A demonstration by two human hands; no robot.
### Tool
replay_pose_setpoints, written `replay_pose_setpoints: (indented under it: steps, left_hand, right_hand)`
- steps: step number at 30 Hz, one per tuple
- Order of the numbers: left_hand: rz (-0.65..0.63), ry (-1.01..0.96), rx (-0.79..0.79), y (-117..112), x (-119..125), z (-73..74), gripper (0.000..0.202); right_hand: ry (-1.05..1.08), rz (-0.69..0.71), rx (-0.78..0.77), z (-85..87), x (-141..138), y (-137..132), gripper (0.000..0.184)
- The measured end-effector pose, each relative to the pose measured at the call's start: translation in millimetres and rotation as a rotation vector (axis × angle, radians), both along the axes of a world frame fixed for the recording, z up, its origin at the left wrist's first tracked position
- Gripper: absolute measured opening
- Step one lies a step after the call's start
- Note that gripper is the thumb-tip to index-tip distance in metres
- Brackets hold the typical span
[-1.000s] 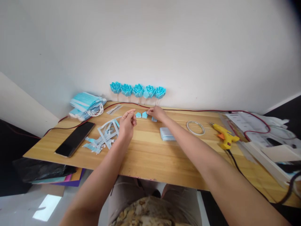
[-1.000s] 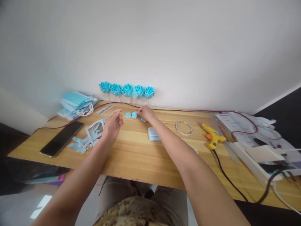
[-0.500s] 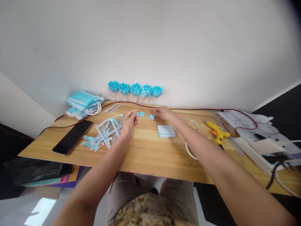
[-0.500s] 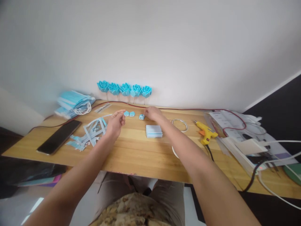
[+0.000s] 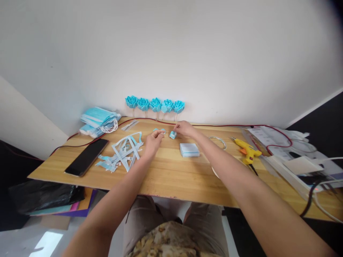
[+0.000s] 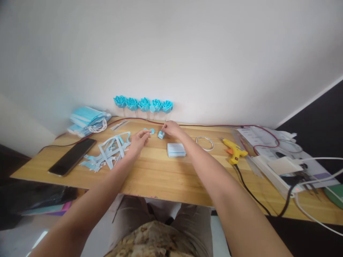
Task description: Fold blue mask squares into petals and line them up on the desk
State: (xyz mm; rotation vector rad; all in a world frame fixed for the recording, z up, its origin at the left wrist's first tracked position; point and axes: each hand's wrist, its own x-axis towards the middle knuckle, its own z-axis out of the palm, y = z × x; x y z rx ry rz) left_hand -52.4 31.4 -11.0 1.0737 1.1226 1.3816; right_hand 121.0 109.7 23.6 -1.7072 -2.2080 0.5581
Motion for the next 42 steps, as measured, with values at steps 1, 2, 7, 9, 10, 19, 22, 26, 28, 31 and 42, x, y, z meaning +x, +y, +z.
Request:
replay_pose_setpoints:
  steps: [1,2,7,9,10,19,22,26,28,31,42]
  left_hand:
    - [0.001,-0.003,-0.003,0.5,0.6,-0.6,0.021]
    - [-0.015,-0.018,-0.011,0.6,1.3,-0.9,0.028]
    - [-0.243,-0.19,-0.127,-4.1,4.5,1.5,0.052]
    - [-0.261,-0.244,-0.16,-6.1,4.4,2.6,0.054]
    - [-0.27,-0.27,-0.17,-6.6,3.9,2.8,0.054]
    - [-0.474,-0.468,-0.162,-3.8,-3.8,0.7,0.059]
    - [-0.534,-0.466,-0.18,-6.2,-2.3,2.5,0.062]
    - [-0.431,-0.302,-0.171,-2.3,-4.6,4.7,0.055]
    - [-0.156,-0.15,-0.069,3.2,-10.6,6.7,0.044]
    - [0.168,-0.105,0.095,9.7,-22.4,11.1,0.032]
    - [0.185,-0.281,-0.001,10.3,-30.6,15.8,0.03]
  right_hand:
    - [0.041,0.008,0.009,4.2,1.0,-3.0,0.011]
    - [0.083,0.016,0.017,8.3,1.5,-6.1,0.012]
    - [0.281,0.043,0.05,20.9,-3.0,-22.3,0.013]
    - [0.392,0.062,0.036,23.0,-6.1,-28.3,0.01]
    - [0.444,0.072,0.02,24.0,-7.1,-31.0,0.009]
    - [0.744,0.269,-0.261,29.2,10.9,-36.8,0.032]
    - [0.691,0.367,-0.273,24.3,10.7,-38.2,0.034]
    - [0.676,0.378,-0.266,23.0,10.9,-35.1,0.021]
    - [0.69,0.308,-0.246,24.6,15.9,-26.8,0.024]
    - [0.642,0.206,-0.232,23.0,24.5,-7.9,0.024]
    - [0.295,0.046,-0.224,-22.4,12.4,29.6,0.021]
